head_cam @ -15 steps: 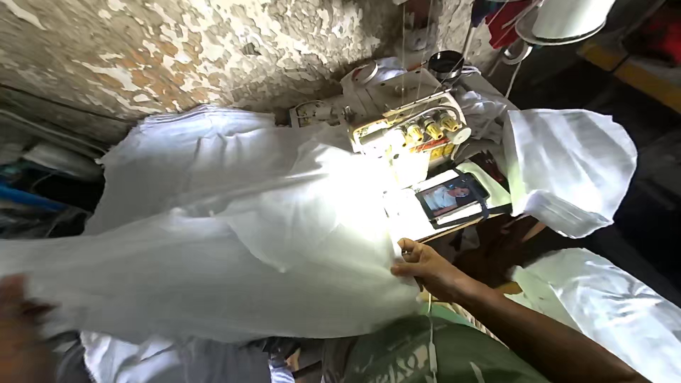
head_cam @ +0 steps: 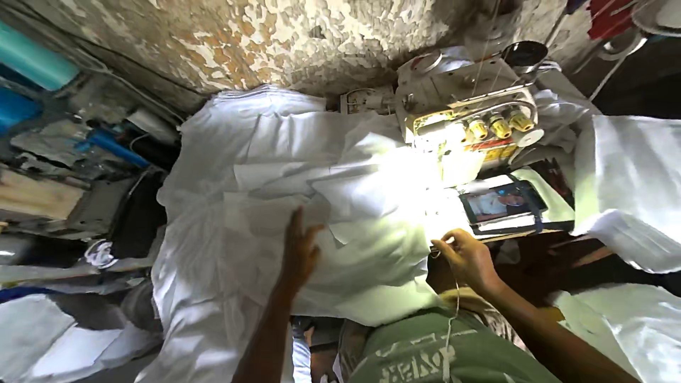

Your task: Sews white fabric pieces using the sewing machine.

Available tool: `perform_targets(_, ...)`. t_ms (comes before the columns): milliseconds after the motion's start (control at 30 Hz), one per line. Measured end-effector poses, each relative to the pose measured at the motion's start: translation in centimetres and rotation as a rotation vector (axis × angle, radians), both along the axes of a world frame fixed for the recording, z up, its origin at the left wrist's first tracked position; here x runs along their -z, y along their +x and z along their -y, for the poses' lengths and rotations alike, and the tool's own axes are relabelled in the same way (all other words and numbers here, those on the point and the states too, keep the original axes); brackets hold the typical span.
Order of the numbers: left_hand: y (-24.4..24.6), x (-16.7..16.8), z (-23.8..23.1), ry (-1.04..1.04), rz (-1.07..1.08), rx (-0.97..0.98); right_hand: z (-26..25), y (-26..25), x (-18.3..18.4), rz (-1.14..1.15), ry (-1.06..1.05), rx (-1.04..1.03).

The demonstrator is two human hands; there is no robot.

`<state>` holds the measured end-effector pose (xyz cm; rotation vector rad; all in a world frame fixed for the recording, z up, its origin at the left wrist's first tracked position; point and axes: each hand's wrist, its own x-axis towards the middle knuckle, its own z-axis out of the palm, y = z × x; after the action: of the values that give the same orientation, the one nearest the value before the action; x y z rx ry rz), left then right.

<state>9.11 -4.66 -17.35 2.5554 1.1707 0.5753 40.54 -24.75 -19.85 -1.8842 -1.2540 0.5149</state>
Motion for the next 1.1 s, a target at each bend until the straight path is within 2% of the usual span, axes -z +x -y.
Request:
perform_targets(67, 1.8, 2.8, 0.3, -0.17, 0.015, 0.063, -3.0, 0.7, -0.4, -0.182, 0.081, 0.046)
perform_targets(133, 2.3, 4.6, -0.4, -0.193, 0.048, 0.039, -6.0, 0.8, -0.2, -0.527, 0.052, 0.076)
perform_targets(233, 2.7, 5.4, -1.4, -0.136, 0.089, -0.012, -8.2, 0.5, -0.1, -1.055, -0.071, 0.071)
perform_targets(300, 3.0, 4.9, -1.5, -0.172, 0.152, -0.056, -8.6, 0.3, -0.8, -1.189, -0.022, 0.022)
perform_targets(367, 3.4, 2.9, -1.2, -0.232, 0.231, -0.102, -8.6, 0.0, -1.7, -1.14, 0.064, 0.083)
perform_targets(433, 3.5, -0.6, -0.6, -0.251, 0.323, -0.127, -8.4, 0.0, -2.5, -1.014, 0.151, 0.142)
perform_targets(567, 3.2, -7.0, -0.4, -0.25, 0.661, 0.044, -8.2, 0.4, -2.5, -0.857, 0.263, 0.264)
perform_targets(667, 4.0, -9.8, 0.8, -0.314, 0.676, 0.127, -7.7, -0.1, -1.8, -0.834, 0.262, 0.28)
perform_targets(800, 4.4, -9.9, 3.3, -0.45, 0.516, 0.235, -5.3, -1.5, 0.3, -0.864, 0.118, 0.084)
perform_targets(933, 4.9, -7.4, 6.5, -0.435, 0.364, 0.483, -0.4, -2.8, 2.8, -0.833, -0.057, -0.15)
perform_targets(1000, 5.1, -5.9, 8.2, -0.382, 0.294, 0.547, 2.1, -3.0, 2.5, -0.787, -0.127, -0.181)
perform_targets(1100, 5.2, -4.0, 10.6, -0.342, 0.282, 0.511, 4.5, -2.5, 1.4, -0.754, -0.206, -0.254)
